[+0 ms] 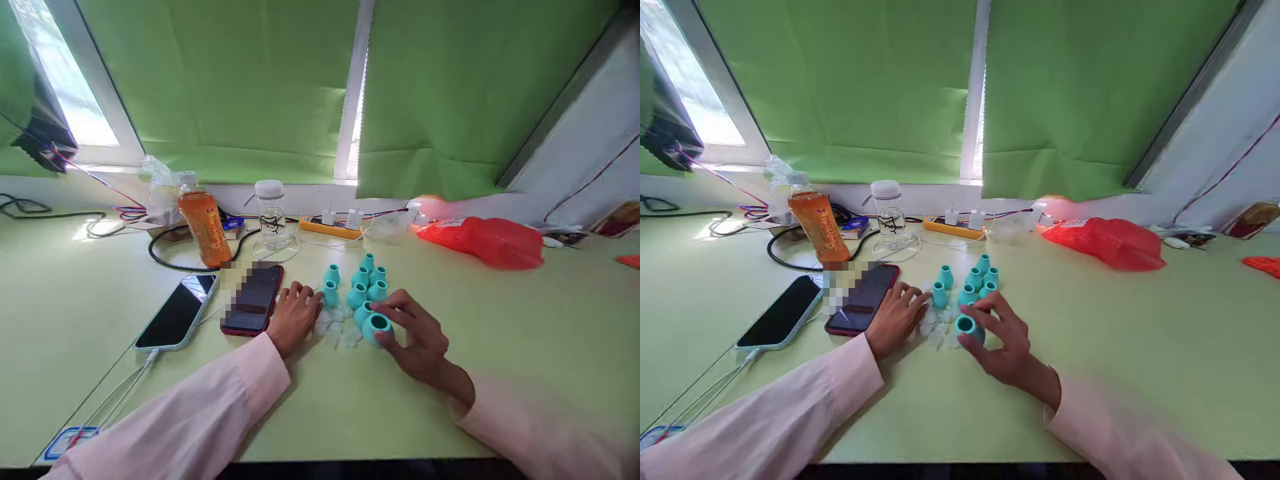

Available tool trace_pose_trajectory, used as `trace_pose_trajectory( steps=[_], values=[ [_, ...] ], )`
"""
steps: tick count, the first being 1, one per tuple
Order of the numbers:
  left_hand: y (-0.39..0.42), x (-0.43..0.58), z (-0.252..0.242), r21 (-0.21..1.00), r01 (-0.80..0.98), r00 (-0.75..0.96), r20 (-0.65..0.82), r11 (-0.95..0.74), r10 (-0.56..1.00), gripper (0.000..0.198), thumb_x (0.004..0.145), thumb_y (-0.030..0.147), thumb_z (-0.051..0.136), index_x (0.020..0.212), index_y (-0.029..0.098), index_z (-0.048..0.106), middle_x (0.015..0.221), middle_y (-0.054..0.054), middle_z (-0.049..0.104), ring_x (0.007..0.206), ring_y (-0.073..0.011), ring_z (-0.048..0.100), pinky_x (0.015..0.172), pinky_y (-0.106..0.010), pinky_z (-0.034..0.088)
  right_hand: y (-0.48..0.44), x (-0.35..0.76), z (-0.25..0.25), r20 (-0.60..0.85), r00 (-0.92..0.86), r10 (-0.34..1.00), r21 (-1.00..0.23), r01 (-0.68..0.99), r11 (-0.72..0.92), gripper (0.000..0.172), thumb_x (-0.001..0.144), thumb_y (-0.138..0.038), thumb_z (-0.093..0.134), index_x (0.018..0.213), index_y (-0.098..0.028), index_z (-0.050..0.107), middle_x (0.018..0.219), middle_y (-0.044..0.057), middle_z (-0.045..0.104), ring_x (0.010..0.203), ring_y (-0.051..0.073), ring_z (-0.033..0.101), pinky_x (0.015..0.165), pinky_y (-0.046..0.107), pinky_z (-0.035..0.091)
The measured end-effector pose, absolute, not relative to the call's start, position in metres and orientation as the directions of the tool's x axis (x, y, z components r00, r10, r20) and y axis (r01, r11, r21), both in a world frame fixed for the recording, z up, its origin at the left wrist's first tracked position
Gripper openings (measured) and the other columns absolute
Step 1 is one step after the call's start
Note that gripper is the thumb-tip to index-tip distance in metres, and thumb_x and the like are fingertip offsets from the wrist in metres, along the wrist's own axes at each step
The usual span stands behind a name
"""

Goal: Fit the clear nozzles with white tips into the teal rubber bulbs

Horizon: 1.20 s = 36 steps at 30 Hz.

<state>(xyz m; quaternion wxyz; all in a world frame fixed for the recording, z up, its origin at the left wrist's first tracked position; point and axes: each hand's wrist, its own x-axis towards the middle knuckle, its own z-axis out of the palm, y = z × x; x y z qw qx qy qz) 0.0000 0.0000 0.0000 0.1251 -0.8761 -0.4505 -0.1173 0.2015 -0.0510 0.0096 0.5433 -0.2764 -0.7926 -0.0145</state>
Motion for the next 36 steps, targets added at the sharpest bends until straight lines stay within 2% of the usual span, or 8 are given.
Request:
trace_pose_trajectory(
  steps=[6, 12, 15, 18, 22, 28, 33, 36],
  values=[
    [-0.008, 0.003, -0.003, -0.097, 0.818, 0.555, 0.387, -0.566, 0.736, 0.041, 0.087, 0.032, 0.024, 0.121, 0.015, 0.039, 0.121, -0.011, 0.047, 0.109, -0.0276, 0.037, 0.084, -0.046, 0.031, -0.015, 0.200, 0.041, 0.870, 0.009, 0.493, -0.420, 0.535, 0.733, 0.017, 0.076, -0.025, 0.054, 0.092, -0.022, 0.059, 0.080, 0.004, 0.053, 0.073, 0.015, 0.052, 0.060, 0.029, 0.045],
    [-0.013, 0.002, -0.009, -0.035, 0.780, 0.596, 0.349, -0.625, 0.724, 0.062, 0.083, 0.050, 0.019, 0.132, 0.013, 0.017, 0.136, -0.015, 0.025, 0.122, -0.0299, 0.024, 0.093, -0.049, 0.022, 0.048, 0.199, 0.044, 0.773, -0.097, 0.627, -0.359, 0.747, 0.559, 0.020, 0.072, -0.032, 0.055, 0.083, -0.015, 0.057, 0.080, 0.005, 0.057, 0.070, 0.014, 0.054, 0.066, 0.027, 0.046],
    [-0.010, 0.000, -0.009, -0.014, 0.739, 0.646, 0.299, -0.674, 0.702, 0.069, 0.081, 0.055, 0.018, 0.134, 0.011, 0.009, 0.138, -0.017, 0.016, 0.127, -0.0279, 0.014, 0.098, -0.045, 0.019, 0.067, 0.197, 0.032, 0.578, -0.164, 0.800, -0.280, 0.880, 0.383, 0.020, 0.071, -0.030, 0.054, 0.082, -0.014, 0.058, 0.080, 0.006, 0.061, 0.073, 0.016, 0.055, 0.068, 0.028, 0.044],
    [-0.006, -0.001, -0.009, 0.022, 0.737, 0.653, 0.235, -0.676, 0.720, 0.071, 0.081, 0.056, 0.015, 0.134, 0.009, 0.006, 0.138, -0.019, 0.014, 0.127, -0.0270, 0.012, 0.098, -0.043, 0.020, 0.076, 0.196, 0.026, 0.468, -0.181, 0.865, -0.253, 0.910, 0.328, 0.020, 0.070, -0.031, 0.055, 0.078, -0.015, 0.061, 0.074, 0.006, 0.064, 0.068, 0.017, 0.057, 0.062, 0.027, 0.042],
    [-0.005, -0.001, -0.009, 0.040, 0.784, 0.602, 0.199, -0.620, 0.773, 0.072, 0.079, 0.059, 0.012, 0.134, 0.012, 0.006, 0.139, -0.017, 0.014, 0.126, -0.0301, 0.016, 0.096, -0.051, 0.021, 0.083, 0.196, 0.027, 0.431, -0.215, 0.876, -0.254, 0.903, 0.347, 0.019, 0.071, -0.031, 0.054, 0.078, -0.016, 0.063, 0.073, 0.004, 0.065, 0.065, 0.014, 0.058, 0.062, 0.023, 0.041],
    [-0.004, 0.001, -0.009, 0.028, 0.778, 0.610, 0.203, -0.628, 0.766, 0.072, 0.079, 0.059, 0.011, 0.134, 0.012, 0.006, 0.138, -0.017, 0.018, 0.126, -0.0293, 0.018, 0.095, -0.050, 0.023, 0.089, 0.200, 0.018, 0.426, -0.249, 0.870, -0.239, 0.896, 0.374, 0.023, 0.068, -0.028, 0.056, 0.084, -0.014, 0.063, 0.071, 0.005, 0.066, 0.065, 0.016, 0.059, 0.062, 0.025, 0.043],
    [0.001, 0.000, -0.012, 0.032, 0.778, 0.609, 0.207, -0.627, 0.766, 0.071, 0.079, 0.059, 0.011, 0.134, 0.013, 0.007, 0.138, -0.015, 0.019, 0.126, -0.0257, 0.017, 0.096, -0.048, 0.022, 0.083, 0.201, 0.024, 0.540, -0.219, 0.813, -0.235, 0.888, 0.396, 0.028, 0.063, -0.030, 0.062, 0.086, -0.014, 0.062, 0.074, 0.005, 0.066, 0.072, 0.020, 0.059, 0.073, 0.033, 0.042],
    [0.004, 0.002, -0.014, 0.041, 0.791, 0.592, 0.197, -0.610, 0.782, 0.067, 0.081, 0.057, 0.011, 0.133, 0.015, 0.011, 0.138, -0.011, 0.021, 0.127, -0.0233, 0.017, 0.096, -0.048, 0.022, 0.064, 0.196, 0.032, 0.654, -0.156, 0.740, -0.257, 0.874, 0.412, 0.024, 0.072, -0.030, 0.052, 0.089, -0.014, 0.058, 0.086, 0.008, 0.063, 0.082, 0.020, 0.057, 0.080, 0.035, 0.040]
  ],
)
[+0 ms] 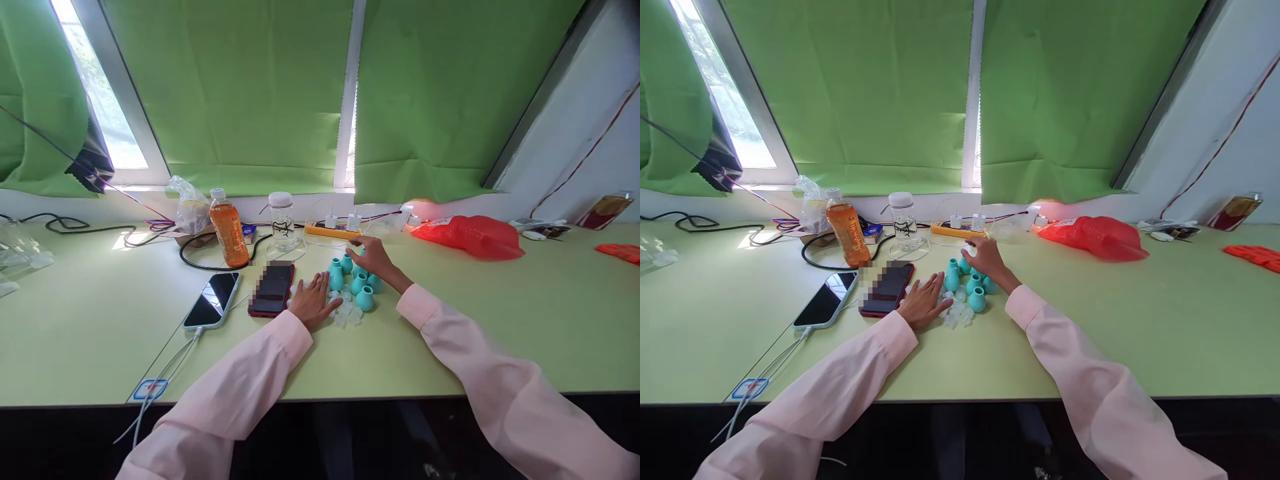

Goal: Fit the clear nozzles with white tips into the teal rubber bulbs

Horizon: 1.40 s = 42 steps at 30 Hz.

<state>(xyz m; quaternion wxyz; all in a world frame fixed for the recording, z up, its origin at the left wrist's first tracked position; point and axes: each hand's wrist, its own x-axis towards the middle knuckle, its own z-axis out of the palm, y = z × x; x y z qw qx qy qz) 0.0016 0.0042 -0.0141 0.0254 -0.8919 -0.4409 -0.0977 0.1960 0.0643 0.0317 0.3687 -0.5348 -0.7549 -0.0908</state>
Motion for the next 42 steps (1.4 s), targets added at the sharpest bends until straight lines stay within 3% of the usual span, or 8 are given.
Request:
trace_pose_trajectory(
  steps=[4, 7, 12, 18, 22, 28, 36, 42],
  values=[
    [0.005, 0.007, -0.017, -0.007, 0.840, 0.532, 0.211, -0.543, 0.820, 0.063, 0.082, 0.055, 0.014, 0.131, 0.016, 0.019, 0.138, -0.011, 0.022, 0.126, -0.0248, 0.019, 0.096, -0.046, 0.023, 0.016, 0.177, 0.023, 0.776, -0.102, 0.622, -0.260, 0.848, 0.463, 0.020, 0.080, -0.025, 0.040, 0.088, -0.015, 0.054, 0.092, 0.009, 0.059, 0.093, 0.019, 0.051, 0.084, 0.035, 0.039],
    [0.003, 0.010, -0.019, -0.004, 0.854, 0.508, 0.215, -0.520, 0.834, 0.056, 0.085, 0.045, 0.017, 0.130, 0.013, 0.021, 0.137, -0.012, 0.023, 0.125, -0.0244, 0.020, 0.096, -0.044, 0.023, -0.019, 0.155, 0.004, 0.834, -0.254, 0.490, -0.161, 0.738, 0.655, 0.013, 0.078, -0.022, 0.043, 0.082, -0.017, 0.055, 0.084, 0.008, 0.058, 0.086, 0.018, 0.052, 0.079, 0.035, 0.042],
    [-0.001, 0.017, -0.022, 0.025, 0.880, 0.456, 0.232, -0.474, 0.859, 0.046, 0.085, 0.028, 0.022, 0.129, 0.014, 0.024, 0.136, -0.012, 0.026, 0.124, -0.0228, 0.023, 0.097, -0.042, 0.021, -0.040, 0.130, -0.021, 0.750, -0.347, 0.562, -0.145, 0.744, 0.653, 0.023, 0.082, -0.019, 0.034, 0.090, -0.016, 0.056, 0.093, 0.011, 0.056, 0.094, 0.020, 0.049, 0.083, 0.037, 0.041],
    [-0.002, 0.021, -0.024, 0.031, 0.887, 0.445, 0.208, -0.461, 0.871, 0.048, 0.082, 0.027, 0.029, 0.129, 0.019, 0.024, 0.138, -0.007, 0.023, 0.126, -0.0256, 0.016, 0.096, -0.048, 0.019, -0.034, 0.127, -0.027, 0.662, -0.343, 0.666, -0.165, 0.801, 0.576, 0.034, 0.086, -0.023, 0.028, 0.111, -0.012, 0.047, 0.113, 0.012, 0.050, 0.109, 0.021, 0.040, 0.092, 0.038, 0.033],
    [0.000, 0.022, -0.025, 0.036, 0.915, 0.386, 0.205, -0.401, 0.899, 0.053, 0.081, 0.029, 0.027, 0.131, 0.012, 0.019, 0.139, -0.012, 0.019, 0.126, -0.0300, 0.015, 0.095, -0.050, 0.019, -0.034, 0.128, -0.026, 0.597, -0.353, 0.721, -0.167, 0.824, 0.541, 0.036, 0.088, -0.026, 0.026, 0.115, -0.014, 0.045, 0.114, 0.009, 0.052, 0.110, 0.020, 0.040, 0.093, 0.036, 0.031],
    [0.001, 0.021, -0.025, 0.037, 0.925, 0.365, 0.189, -0.378, 0.912, 0.054, 0.081, 0.030, 0.026, 0.132, 0.013, 0.017, 0.140, -0.010, 0.016, 0.127, -0.0269, 0.012, 0.097, -0.048, 0.017, -0.038, 0.127, -0.025, 0.548, -0.328, 0.769, -0.165, 0.859, 0.484, 0.038, 0.088, -0.029, 0.024, 0.120, -0.017, 0.042, 0.116, 0.007, 0.051, 0.105, 0.023, 0.041, 0.087, 0.038, 0.032],
    [-0.004, 0.021, -0.019, 0.047, 0.919, 0.377, 0.177, -0.391, 0.909, 0.053, 0.081, 0.030, 0.028, 0.132, 0.019, 0.018, 0.139, -0.007, 0.019, 0.127, -0.0262, 0.011, 0.097, -0.048, 0.018, -0.039, 0.126, -0.022, 0.507, -0.308, 0.805, -0.147, 0.890, 0.433, 0.041, 0.089, -0.033, 0.023, 0.123, -0.018, 0.039, 0.109, 0.009, 0.056, 0.095, 0.021, 0.048, 0.086, 0.034, 0.031],
    [-0.009, 0.020, -0.015, 0.051, 0.921, 0.370, 0.199, -0.387, 0.907, 0.048, 0.083, 0.027, 0.029, 0.129, 0.015, 0.024, 0.136, -0.013, 0.025, 0.125, -0.0263, 0.018, 0.096, -0.051, 0.019, -0.039, 0.126, -0.022, 0.506, -0.273, 0.818, -0.142, 0.909, 0.392, 0.044, 0.089, -0.037, 0.023, 0.122, -0.016, 0.040, 0.107, 0.011, 0.057, 0.101, 0.022, 0.047, 0.086, 0.034, 0.030]
  ],
)
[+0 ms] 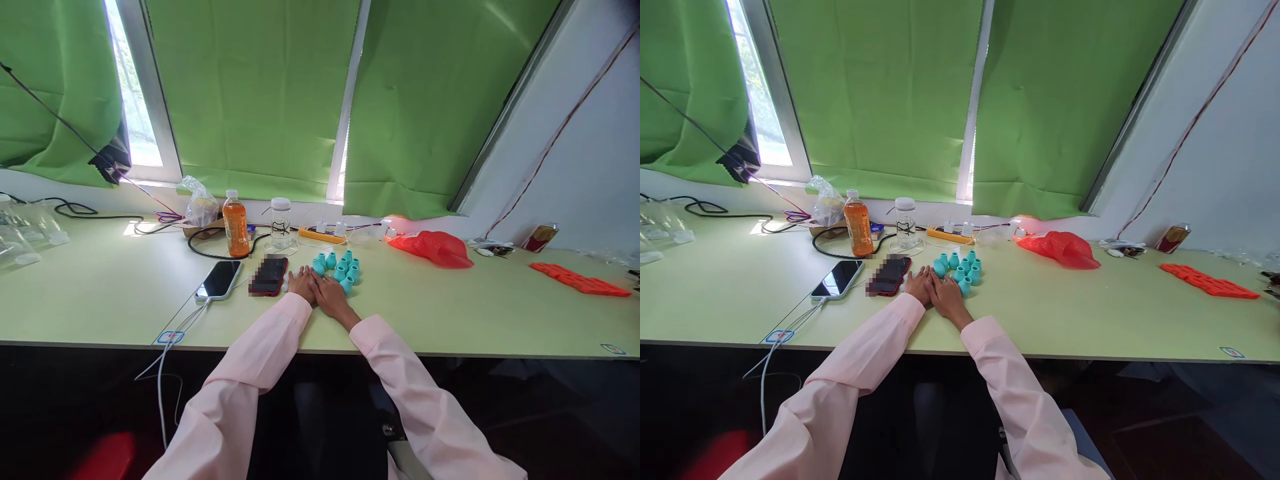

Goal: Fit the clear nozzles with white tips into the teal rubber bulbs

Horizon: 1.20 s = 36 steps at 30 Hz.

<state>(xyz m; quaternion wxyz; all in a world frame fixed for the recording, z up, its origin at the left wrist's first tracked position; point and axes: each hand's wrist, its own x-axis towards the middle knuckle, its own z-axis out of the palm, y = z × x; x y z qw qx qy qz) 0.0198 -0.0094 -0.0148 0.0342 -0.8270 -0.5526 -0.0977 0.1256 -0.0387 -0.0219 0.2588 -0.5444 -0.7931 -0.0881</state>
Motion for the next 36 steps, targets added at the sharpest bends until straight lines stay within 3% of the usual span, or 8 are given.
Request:
trace_pose_trajectory(
  steps=[5, 9, 16, 22, 25, 29, 36],
  values=[
    [-0.011, 0.017, -0.010, 0.049, 0.900, 0.412, 0.223, -0.433, 0.883, 0.037, 0.085, 0.029, 0.037, 0.120, 0.017, 0.038, 0.125, -0.011, 0.041, 0.115, -0.0238, 0.036, 0.092, -0.046, 0.031, -0.036, 0.128, -0.019, 0.503, -0.273, 0.820, -0.152, 0.906, 0.396, 0.042, 0.090, -0.033, 0.019, 0.096, -0.016, 0.057, 0.092, 0.009, 0.063, 0.089, 0.019, 0.053, 0.080, 0.030, 0.035],
    [-0.011, 0.015, -0.008, 0.037, 0.874, 0.462, 0.247, -0.485, 0.852, 0.033, 0.082, 0.030, 0.046, 0.112, 0.015, 0.045, 0.118, -0.008, 0.045, 0.104, -0.0216, 0.046, 0.087, -0.045, 0.037, -0.034, 0.128, -0.019, 0.507, -0.292, 0.811, -0.153, 0.895, 0.418, 0.041, 0.090, -0.026, 0.020, 0.084, -0.015, 0.059, 0.089, 0.008, 0.063, 0.087, 0.017, 0.054, 0.081, 0.028, 0.036],
    [-0.005, 0.012, -0.003, 0.007, 0.883, 0.449, 0.280, -0.469, 0.849, 0.030, 0.082, 0.028, 0.046, 0.109, 0.015, 0.047, 0.112, -0.008, 0.049, 0.098, -0.0196, 0.049, 0.083, -0.042, 0.041, -0.034, 0.127, -0.024, 0.508, -0.305, 0.806, -0.148, 0.890, 0.430, 0.028, 0.083, -0.017, 0.032, 0.095, -0.015, 0.058, 0.100, 0.009, 0.061, 0.097, 0.019, 0.051, 0.086, 0.030, 0.035],
    [0.002, 0.005, -0.001, -0.007, 0.893, 0.440, 0.228, -0.450, 0.869, 0.029, 0.082, 0.029, 0.046, 0.107, 0.015, 0.048, 0.108, -0.008, 0.050, 0.092, -0.0178, 0.052, 0.078, -0.039, 0.044, -0.034, 0.126, -0.025, 0.498, -0.318, 0.807, -0.133, 0.891, 0.434, 0.033, 0.082, -0.021, 0.037, 0.112, -0.015, 0.050, 0.114, 0.009, 0.054, 0.107, 0.021, 0.045, 0.091, 0.035, 0.032],
    [0.003, 0.005, -0.004, 0.003, 0.893, 0.438, 0.213, -0.449, 0.873, 0.028, 0.083, 0.028, 0.044, 0.107, 0.015, 0.048, 0.113, -0.008, 0.049, 0.103, -0.0211, 0.047, 0.083, -0.043, 0.040, -0.034, 0.125, -0.025, 0.487, -0.316, 0.814, -0.122, 0.899, 0.422, 0.034, 0.083, -0.023, 0.036, 0.113, -0.014, 0.049, 0.111, 0.011, 0.055, 0.105, 0.022, 0.047, 0.091, 0.037, 0.031],
    [0.004, 0.007, -0.010, 0.024, 0.895, 0.433, 0.199, -0.446, 0.879, 0.030, 0.086, 0.020, 0.032, 0.113, 0.019, 0.044, 0.126, -0.012, 0.040, 0.123, -0.0254, 0.025, 0.090, -0.049, 0.032, -0.033, 0.124, -0.027, 0.466, -0.317, 0.826, -0.103, 0.908, 0.407, 0.031, 0.085, -0.025, 0.034, 0.105, -0.015, 0.055, 0.112, 0.011, 0.055, 0.104, 0.023, 0.048, 0.092, 0.039, 0.029],
    [0.008, 0.004, -0.018, 0.052, 0.898, 0.422, 0.186, -0.437, 0.887, 0.039, 0.085, 0.019, 0.027, 0.123, 0.016, 0.034, 0.135, -0.011, 0.029, 0.127, -0.0256, 0.015, 0.096, -0.048, 0.024, -0.034, 0.123, -0.029, 0.438, -0.310, 0.844, -0.072, 0.923, 0.377, 0.037, 0.086, -0.027, 0.029, 0.116, -0.014, 0.047, 0.120, 0.010, 0.049, 0.111, 0.024, 0.042, 0.095, 0.041, 0.025]
  ],
)
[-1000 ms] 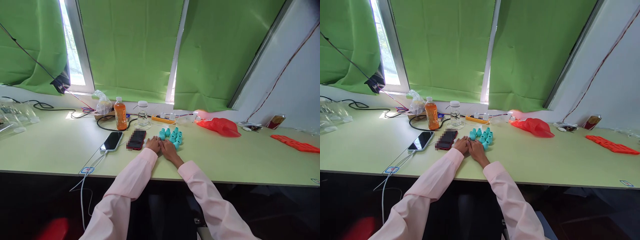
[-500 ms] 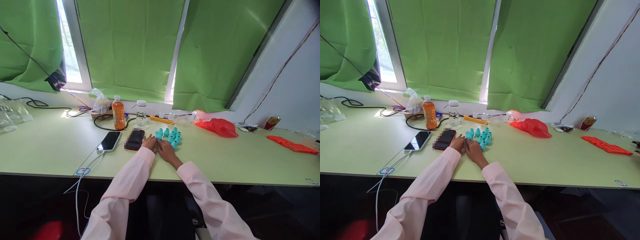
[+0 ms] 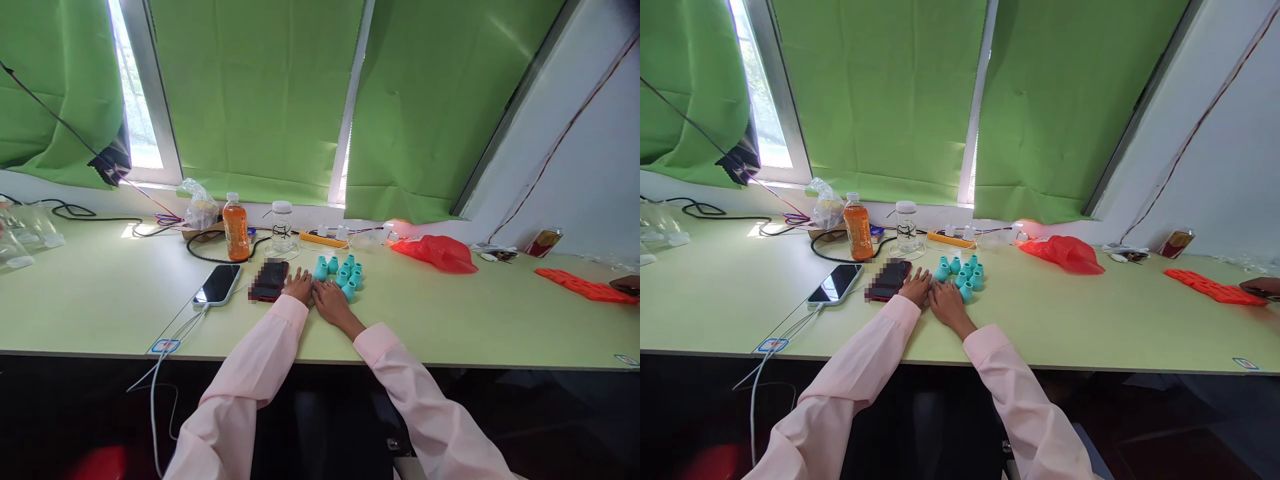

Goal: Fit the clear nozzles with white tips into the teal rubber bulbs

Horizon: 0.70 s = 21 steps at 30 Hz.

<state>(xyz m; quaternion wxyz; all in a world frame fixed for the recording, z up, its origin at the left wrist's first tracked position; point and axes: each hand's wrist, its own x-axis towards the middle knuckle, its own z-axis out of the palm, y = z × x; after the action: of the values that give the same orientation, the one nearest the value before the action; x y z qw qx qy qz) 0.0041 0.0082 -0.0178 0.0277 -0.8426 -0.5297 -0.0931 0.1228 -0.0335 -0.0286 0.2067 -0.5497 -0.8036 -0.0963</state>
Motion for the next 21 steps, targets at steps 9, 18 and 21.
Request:
trace_pose_trajectory(
  steps=[9, 18, 21],
  values=[
    [0.0120, 0.0050, -0.0208, 0.072, 0.879, 0.453, 0.185, -0.471, 0.872, 0.041, 0.082, 0.012, 0.029, 0.123, 0.012, 0.032, 0.134, -0.013, 0.029, 0.126, -0.0240, 0.017, 0.096, -0.047, 0.025, -0.0341, 0.1233, -0.0288, 0.420, -0.292, 0.859, -0.050, 0.938, 0.343, 0.044, 0.087, -0.032, 0.025, 0.127, -0.015, 0.034, 0.129, 0.008, 0.039, 0.115, 0.026, 0.036, 0.097, 0.044, 0.020],
    [0.0125, 0.0043, -0.0112, 0.088, 0.868, 0.454, 0.258, -0.489, 0.853, 0.032, 0.083, 0.021, 0.041, 0.115, 0.013, 0.042, 0.119, -0.010, 0.044, 0.114, -0.0230, 0.037, 0.092, -0.043, 0.033, -0.0333, 0.1256, -0.0272, 0.444, -0.337, 0.830, -0.070, 0.911, 0.407, 0.040, 0.087, -0.030, 0.026, 0.120, -0.016, 0.043, 0.121, 0.008, 0.048, 0.112, 0.025, 0.040, 0.094, 0.040, 0.026],
    [0.0134, 0.0038, -0.0134, 0.103, 0.861, 0.463, 0.250, -0.498, 0.851, 0.032, 0.082, 0.028, 0.046, 0.111, 0.015, 0.046, 0.116, -0.008, 0.046, 0.106, -0.0225, 0.044, 0.088, -0.047, 0.036, -0.0330, 0.1258, -0.0272, 0.467, -0.338, 0.817, -0.088, 0.902, 0.424, 0.038, 0.088, -0.030, 0.025, 0.116, -0.016, 0.046, 0.117, 0.009, 0.052, 0.109, 0.022, 0.043, 0.093, 0.038, 0.028]
  ],
)
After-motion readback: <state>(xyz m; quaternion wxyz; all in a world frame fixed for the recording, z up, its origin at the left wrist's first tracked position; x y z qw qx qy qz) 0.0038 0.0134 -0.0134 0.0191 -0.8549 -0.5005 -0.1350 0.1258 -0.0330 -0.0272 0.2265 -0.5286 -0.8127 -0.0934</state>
